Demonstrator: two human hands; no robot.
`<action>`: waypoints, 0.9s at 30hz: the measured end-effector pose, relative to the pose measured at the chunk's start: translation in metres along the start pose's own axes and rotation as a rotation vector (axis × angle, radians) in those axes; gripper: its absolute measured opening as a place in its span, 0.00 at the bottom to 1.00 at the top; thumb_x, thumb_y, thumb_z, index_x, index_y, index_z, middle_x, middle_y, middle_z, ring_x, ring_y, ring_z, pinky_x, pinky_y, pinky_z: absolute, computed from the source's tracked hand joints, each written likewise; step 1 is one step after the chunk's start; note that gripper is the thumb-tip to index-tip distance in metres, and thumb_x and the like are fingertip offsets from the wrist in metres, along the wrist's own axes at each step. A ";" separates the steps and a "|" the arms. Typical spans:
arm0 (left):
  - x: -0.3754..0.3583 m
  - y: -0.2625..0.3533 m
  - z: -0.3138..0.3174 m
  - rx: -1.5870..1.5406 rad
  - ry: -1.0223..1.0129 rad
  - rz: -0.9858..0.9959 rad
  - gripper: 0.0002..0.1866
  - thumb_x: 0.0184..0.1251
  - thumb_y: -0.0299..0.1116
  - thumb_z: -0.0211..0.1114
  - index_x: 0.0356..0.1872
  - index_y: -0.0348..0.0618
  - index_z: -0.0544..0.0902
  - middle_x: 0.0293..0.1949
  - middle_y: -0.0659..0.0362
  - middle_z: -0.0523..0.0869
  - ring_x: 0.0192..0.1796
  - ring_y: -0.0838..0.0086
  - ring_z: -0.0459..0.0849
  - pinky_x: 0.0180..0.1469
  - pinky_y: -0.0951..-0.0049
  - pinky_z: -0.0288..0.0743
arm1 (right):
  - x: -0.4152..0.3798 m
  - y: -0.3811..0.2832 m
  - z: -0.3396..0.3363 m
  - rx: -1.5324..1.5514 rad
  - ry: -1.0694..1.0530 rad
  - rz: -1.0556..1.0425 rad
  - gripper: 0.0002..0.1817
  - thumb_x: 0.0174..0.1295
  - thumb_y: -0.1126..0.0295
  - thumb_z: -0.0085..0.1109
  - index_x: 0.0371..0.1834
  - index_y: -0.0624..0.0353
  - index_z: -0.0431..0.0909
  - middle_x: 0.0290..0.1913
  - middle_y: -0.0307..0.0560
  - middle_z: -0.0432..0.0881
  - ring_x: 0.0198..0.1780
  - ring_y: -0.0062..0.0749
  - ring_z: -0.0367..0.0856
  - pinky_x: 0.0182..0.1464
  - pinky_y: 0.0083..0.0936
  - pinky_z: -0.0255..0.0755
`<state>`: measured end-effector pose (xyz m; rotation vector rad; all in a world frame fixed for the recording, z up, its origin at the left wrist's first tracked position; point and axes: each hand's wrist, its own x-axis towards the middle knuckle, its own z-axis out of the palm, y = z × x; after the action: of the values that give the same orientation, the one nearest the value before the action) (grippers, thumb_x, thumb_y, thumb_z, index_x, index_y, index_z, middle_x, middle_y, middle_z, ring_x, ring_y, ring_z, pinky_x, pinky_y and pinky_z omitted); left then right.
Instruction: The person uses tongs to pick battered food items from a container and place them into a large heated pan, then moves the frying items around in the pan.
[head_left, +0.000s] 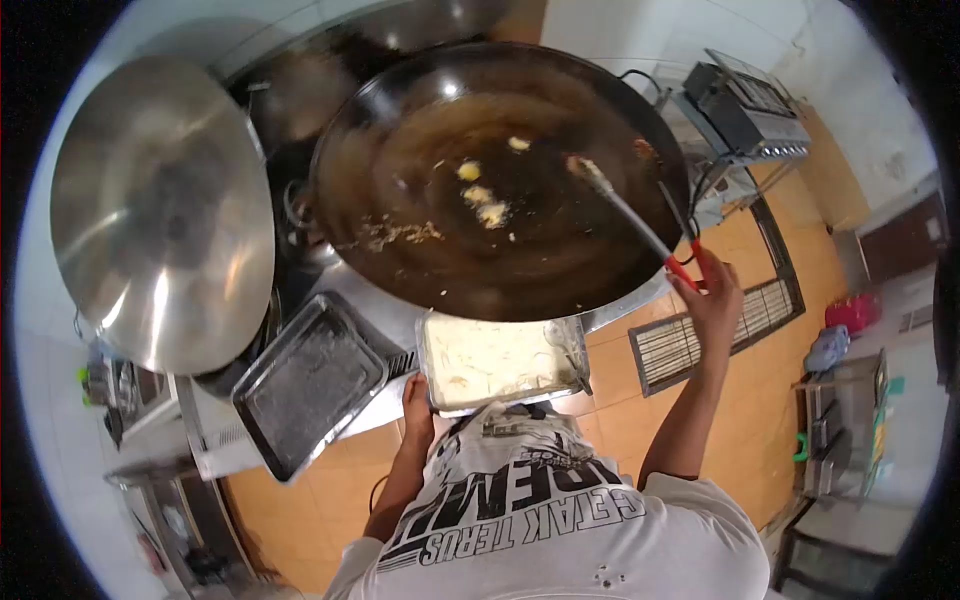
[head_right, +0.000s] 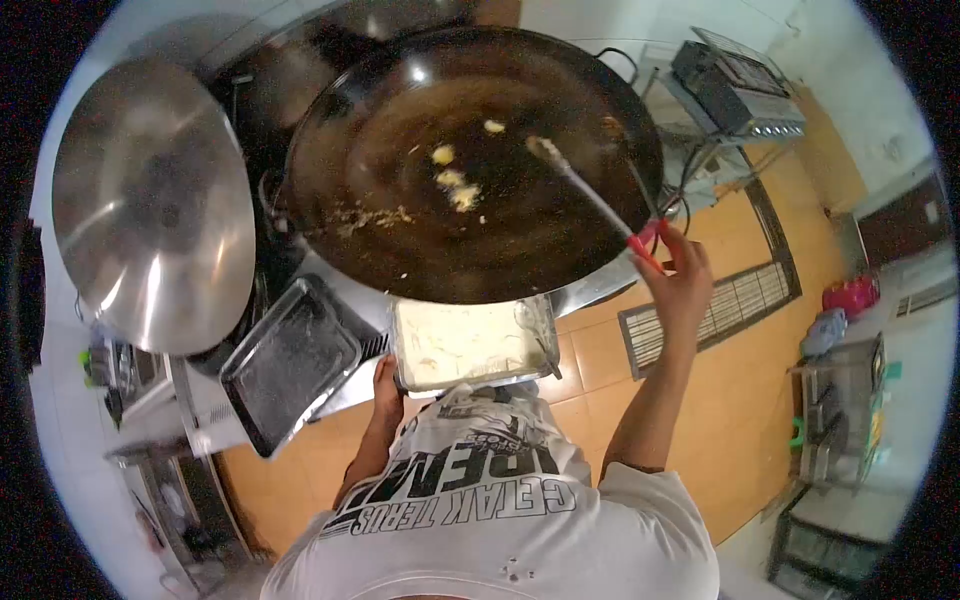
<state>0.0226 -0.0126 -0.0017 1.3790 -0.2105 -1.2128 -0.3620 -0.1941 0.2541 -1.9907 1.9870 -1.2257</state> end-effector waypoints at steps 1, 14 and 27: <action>0.000 0.002 -0.001 -0.007 -0.046 -0.015 0.12 0.71 0.39 0.52 0.46 0.43 0.76 0.37 0.65 0.78 0.37 0.80 0.76 0.37 0.78 0.71 | -0.005 -0.010 -0.002 -0.033 -0.045 0.048 0.32 0.40 0.69 0.78 0.52 0.67 0.76 0.44 0.49 0.79 0.47 0.32 0.80 0.43 0.24 0.78; 0.018 0.006 -0.022 0.389 -0.263 0.077 0.14 0.75 0.41 0.44 0.38 0.43 0.72 0.27 0.64 0.74 0.25 0.83 0.71 0.24 0.80 0.66 | -0.039 -0.031 0.003 0.342 0.025 0.182 0.35 0.39 0.63 0.78 0.54 0.60 0.76 0.44 0.48 0.80 0.42 0.33 0.82 0.40 0.24 0.77; 0.018 0.017 -0.029 0.403 -0.468 0.083 0.18 0.76 0.42 0.44 0.42 0.35 0.75 0.30 0.61 0.79 0.29 0.82 0.75 0.29 0.79 0.69 | -0.084 -0.075 0.001 0.334 -0.024 0.384 0.33 0.47 0.60 0.74 0.57 0.61 0.75 0.40 0.45 0.76 0.35 0.28 0.80 0.36 0.20 0.74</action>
<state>0.0604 -0.0126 -0.0054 1.3854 -0.8717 -1.4620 -0.2878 -0.1093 0.2559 -1.3875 1.8832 -1.3191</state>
